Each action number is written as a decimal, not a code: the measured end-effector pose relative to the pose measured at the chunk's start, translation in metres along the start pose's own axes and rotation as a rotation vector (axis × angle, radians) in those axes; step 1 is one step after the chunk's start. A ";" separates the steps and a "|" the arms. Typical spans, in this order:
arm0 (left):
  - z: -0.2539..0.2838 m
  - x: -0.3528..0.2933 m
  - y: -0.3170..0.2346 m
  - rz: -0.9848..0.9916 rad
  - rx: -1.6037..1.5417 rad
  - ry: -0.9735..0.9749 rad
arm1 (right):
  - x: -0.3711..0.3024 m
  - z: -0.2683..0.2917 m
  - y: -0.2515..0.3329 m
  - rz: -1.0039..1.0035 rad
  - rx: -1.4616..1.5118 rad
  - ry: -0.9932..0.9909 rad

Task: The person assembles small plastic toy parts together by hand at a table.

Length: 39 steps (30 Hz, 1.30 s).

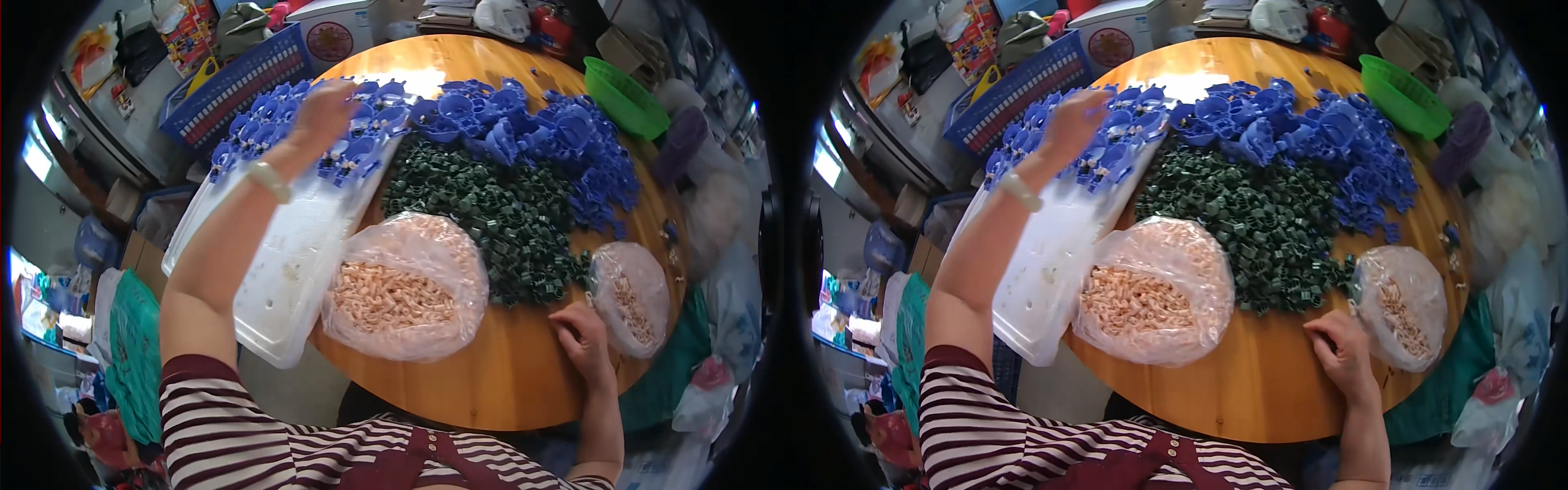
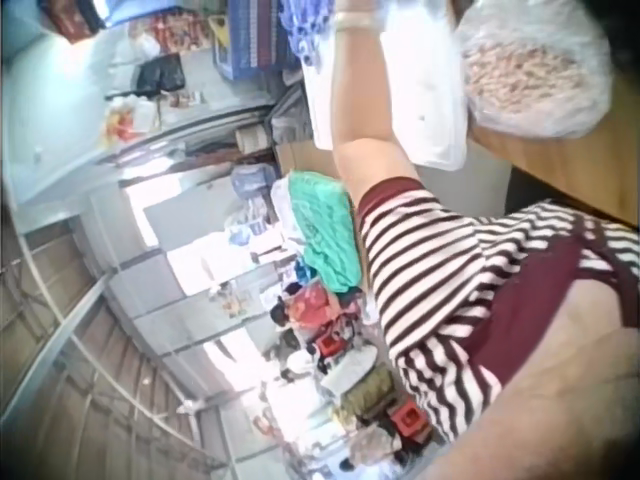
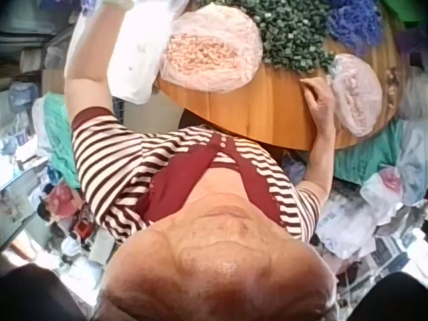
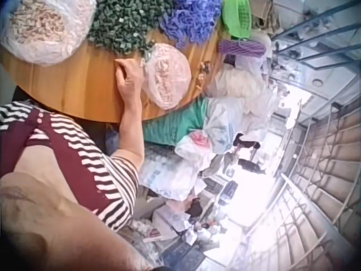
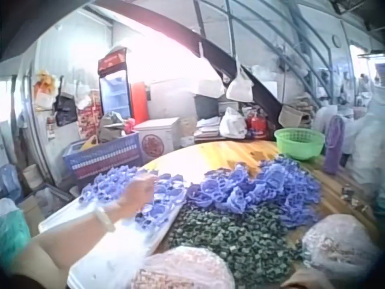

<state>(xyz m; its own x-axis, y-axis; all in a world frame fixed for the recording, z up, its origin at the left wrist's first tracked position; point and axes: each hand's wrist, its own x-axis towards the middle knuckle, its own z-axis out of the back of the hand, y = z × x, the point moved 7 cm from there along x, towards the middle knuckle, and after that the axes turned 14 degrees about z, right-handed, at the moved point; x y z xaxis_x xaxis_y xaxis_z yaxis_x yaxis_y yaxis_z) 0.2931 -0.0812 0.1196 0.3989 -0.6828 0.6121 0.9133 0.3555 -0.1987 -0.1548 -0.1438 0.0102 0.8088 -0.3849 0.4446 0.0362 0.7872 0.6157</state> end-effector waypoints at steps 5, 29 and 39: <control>-0.069 -0.011 -0.185 -0.578 -0.103 0.094 | -0.004 0.001 0.002 0.034 0.016 0.047; -0.043 -0.147 -0.265 0.501 -1.434 1.252 | -0.021 0.010 -0.012 -0.143 0.794 -0.270; -0.072 -0.205 -0.299 0.833 -1.850 1.054 | -0.021 0.017 0.032 0.169 -0.210 -0.354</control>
<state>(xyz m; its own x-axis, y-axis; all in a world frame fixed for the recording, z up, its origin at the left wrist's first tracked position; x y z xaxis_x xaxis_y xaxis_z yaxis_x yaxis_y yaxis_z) -0.0561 -0.0935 -0.0018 -0.0741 -0.9480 -0.3096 -0.6065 0.2892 -0.7406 -0.1804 -0.1187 0.0312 0.5645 -0.3545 0.7454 0.0687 0.9201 0.3855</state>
